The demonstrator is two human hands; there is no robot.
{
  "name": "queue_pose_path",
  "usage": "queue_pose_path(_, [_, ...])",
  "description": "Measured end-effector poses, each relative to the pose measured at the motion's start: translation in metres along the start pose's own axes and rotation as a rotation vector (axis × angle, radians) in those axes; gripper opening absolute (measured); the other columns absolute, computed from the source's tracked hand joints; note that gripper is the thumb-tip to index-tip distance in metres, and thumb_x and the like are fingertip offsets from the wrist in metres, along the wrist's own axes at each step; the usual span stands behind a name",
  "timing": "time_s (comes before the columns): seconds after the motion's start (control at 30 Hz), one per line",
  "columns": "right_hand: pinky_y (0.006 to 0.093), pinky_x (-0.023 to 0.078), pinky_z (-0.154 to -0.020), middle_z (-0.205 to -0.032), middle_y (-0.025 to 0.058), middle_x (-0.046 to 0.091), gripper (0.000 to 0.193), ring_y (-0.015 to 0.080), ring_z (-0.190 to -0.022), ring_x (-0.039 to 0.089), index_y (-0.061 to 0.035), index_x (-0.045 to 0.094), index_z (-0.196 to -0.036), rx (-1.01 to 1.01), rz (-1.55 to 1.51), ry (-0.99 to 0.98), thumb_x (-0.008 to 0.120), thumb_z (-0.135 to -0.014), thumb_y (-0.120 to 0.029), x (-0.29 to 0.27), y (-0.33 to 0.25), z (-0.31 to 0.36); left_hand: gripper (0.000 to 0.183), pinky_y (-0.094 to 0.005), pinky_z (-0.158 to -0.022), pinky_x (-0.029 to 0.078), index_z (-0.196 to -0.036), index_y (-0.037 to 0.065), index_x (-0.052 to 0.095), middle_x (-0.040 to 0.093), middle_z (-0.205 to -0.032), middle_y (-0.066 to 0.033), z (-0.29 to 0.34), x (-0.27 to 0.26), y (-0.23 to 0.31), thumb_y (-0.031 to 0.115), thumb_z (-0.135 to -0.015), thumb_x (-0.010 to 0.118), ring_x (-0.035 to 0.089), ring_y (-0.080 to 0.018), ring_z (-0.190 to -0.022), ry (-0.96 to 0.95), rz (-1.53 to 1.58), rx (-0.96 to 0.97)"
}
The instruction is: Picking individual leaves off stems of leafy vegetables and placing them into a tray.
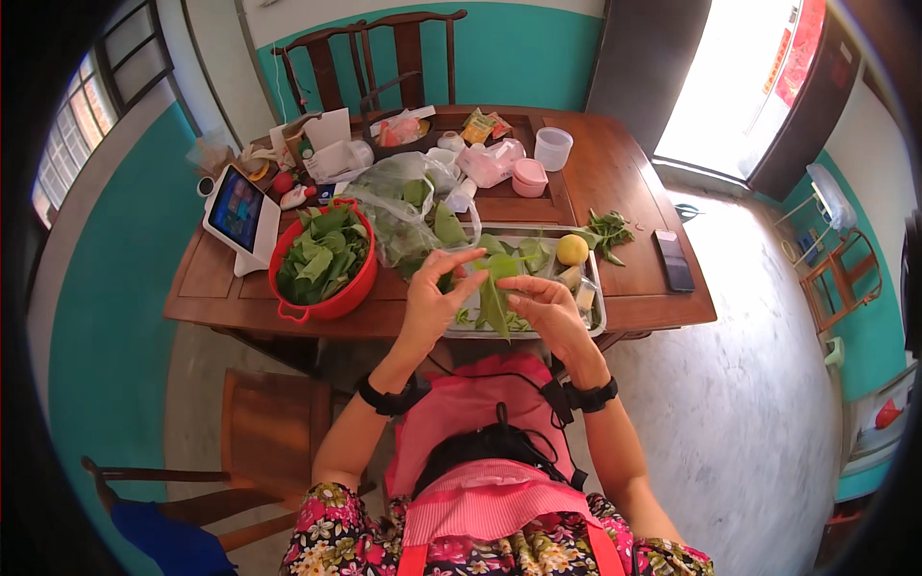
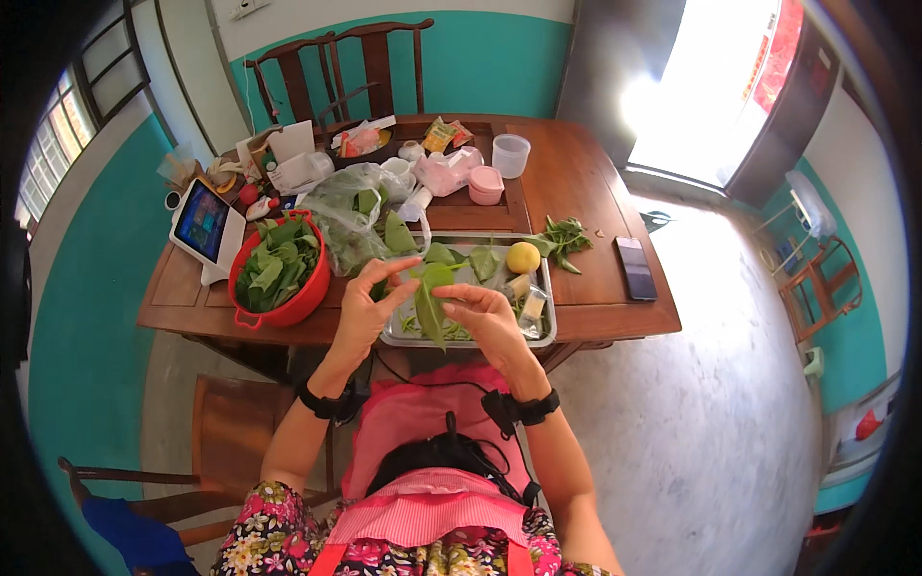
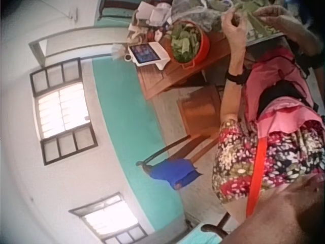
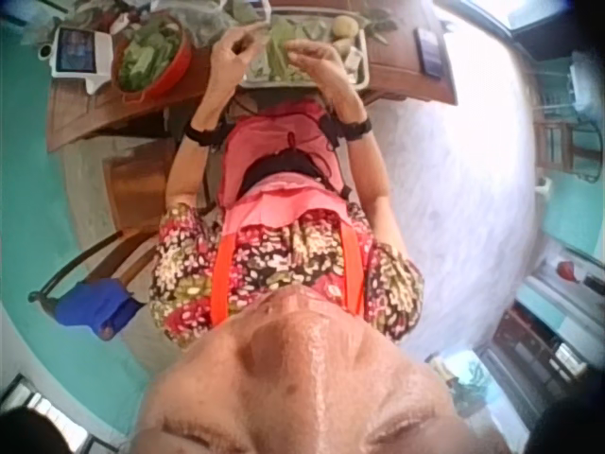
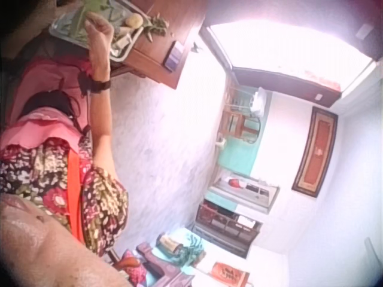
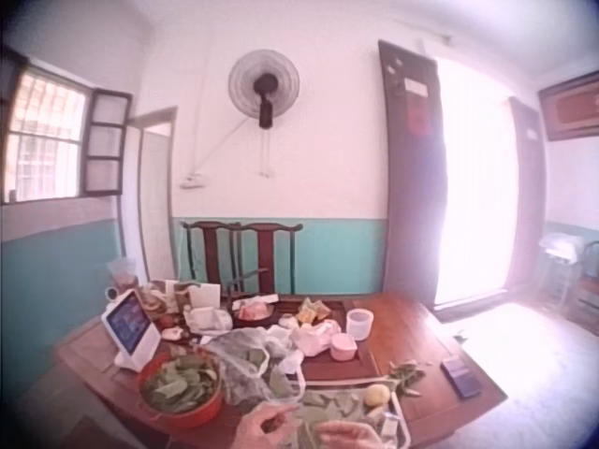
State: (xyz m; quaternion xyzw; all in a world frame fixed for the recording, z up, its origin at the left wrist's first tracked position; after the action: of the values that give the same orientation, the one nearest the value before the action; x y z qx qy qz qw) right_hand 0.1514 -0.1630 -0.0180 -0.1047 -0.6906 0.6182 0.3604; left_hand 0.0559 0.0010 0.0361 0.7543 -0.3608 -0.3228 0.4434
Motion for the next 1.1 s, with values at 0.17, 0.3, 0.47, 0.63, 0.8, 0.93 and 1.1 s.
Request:
queue_pose_path(0.17, [0.0244,0.051,-0.088,-0.111,0.0018,0.072,0.026,0.0067,-0.096,0.064,0.0013,0.071,-0.123,0.040,-0.024,-0.063,0.069,-0.098,-0.003,0.016,0.002,0.010,0.019,-0.0264,-0.077,0.045,-0.103,0.005,0.081,0.055,-0.091,-0.0007,0.004,0.002,-0.013,0.011,-0.086,0.083,0.055,-0.0122,-0.086,-0.014,-0.035,-0.001])
queue_pose_path(0.3, [0.0293,0.051,-0.093,-0.117,0.0061,0.071,0.023,0.0143,-0.102,0.065,-0.0020,0.072,-0.119,-0.145,0.154,0.111,0.068,-0.096,-0.002,0.008,-0.006,0.012,0.014,-0.0256,-0.077,0.045,-0.097,0.001,0.080,0.056,-0.093,-0.0002,0.006,0.000,-0.017,0.009,-0.086,0.082,0.056,-0.0106,-0.087,-0.033,-0.083,0.012])
queue_pose_path(0.47, [0.0477,0.039,-0.112,-0.114,0.0102,0.066,0.026,0.0320,-0.125,0.057,-0.0105,0.075,-0.109,-0.884,1.048,0.395,0.072,-0.085,-0.001,0.052,-0.081,0.042,0.019,-0.0277,-0.078,0.047,-0.095,-0.001,0.080,0.062,-0.090,-0.0040,0.012,-0.003,-0.025,0.014,-0.085,0.083,0.060,-0.0137,-0.086,-0.106,-0.165,-0.021])
queue_pose_path(0.63, [0.0576,0.031,-0.117,-0.104,0.0036,0.068,0.020,0.0294,-0.119,0.059,-0.0122,0.077,-0.100,-0.982,1.398,0.228,0.076,-0.081,-0.006,0.057,-0.071,0.036,0.018,-0.0278,-0.078,0.047,-0.098,0.000,0.080,0.069,-0.085,-0.0044,0.014,0.003,-0.008,0.016,-0.090,0.078,0.061,-0.0114,-0.079,-0.275,-0.110,-0.058])
queue_pose_path(0.8, [0.0563,0.032,-0.116,-0.092,0.0005,0.069,0.013,0.0257,-0.114,0.062,-0.0135,0.078,-0.096,-0.864,1.199,0.181,0.076,-0.084,-0.009,0.044,-0.057,0.031,0.022,-0.0263,-0.072,0.046,-0.105,0.000,0.076,0.066,-0.082,-0.0008,0.024,0.003,0.000,0.019,-0.100,0.067,0.055,-0.0068,-0.076,-0.378,-0.029,-0.174])
queue_pose_path(0.93, [0.0537,0.035,-0.115,-0.094,0.0008,0.070,0.011,0.0257,-0.113,0.063,-0.0128,0.078,-0.096,-0.814,1.143,0.153,0.077,-0.085,-0.010,0.040,-0.042,0.035,0.022,-0.0243,-0.078,0.045,-0.105,0.001,0.073,0.067,-0.090,0.0019,0.028,0.002,-0.001,0.020,-0.104,0.061,0.057,-0.0065,-0.083,-0.495,-0.062,-0.229])
queue_pose_path(1.1, [0.0494,0.038,-0.113,-0.100,0.0059,0.073,0.013,0.0254,-0.111,0.065,-0.0083,0.077,-0.098,-0.632,0.865,0.199,0.078,-0.085,-0.010,0.034,-0.023,0.037,0.020,-0.0199,-0.073,0.041,-0.101,0.006,0.067,0.061,-0.088,0.0058,0.034,0.008,-0.008,0.022,-0.107,0.057,0.050,-0.0012,-0.080,-0.571,0.258,-0.387])
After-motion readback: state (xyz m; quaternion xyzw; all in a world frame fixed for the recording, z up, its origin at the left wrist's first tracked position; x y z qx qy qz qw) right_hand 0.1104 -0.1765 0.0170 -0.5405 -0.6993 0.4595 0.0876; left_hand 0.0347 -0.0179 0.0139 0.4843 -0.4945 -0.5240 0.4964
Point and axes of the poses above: each hand's wrist, its own z-axis away from the middle knuckle, its own x-axis out of the palm, y = z × x, the point moved 6 cm from there along -z, towards the middle knuckle
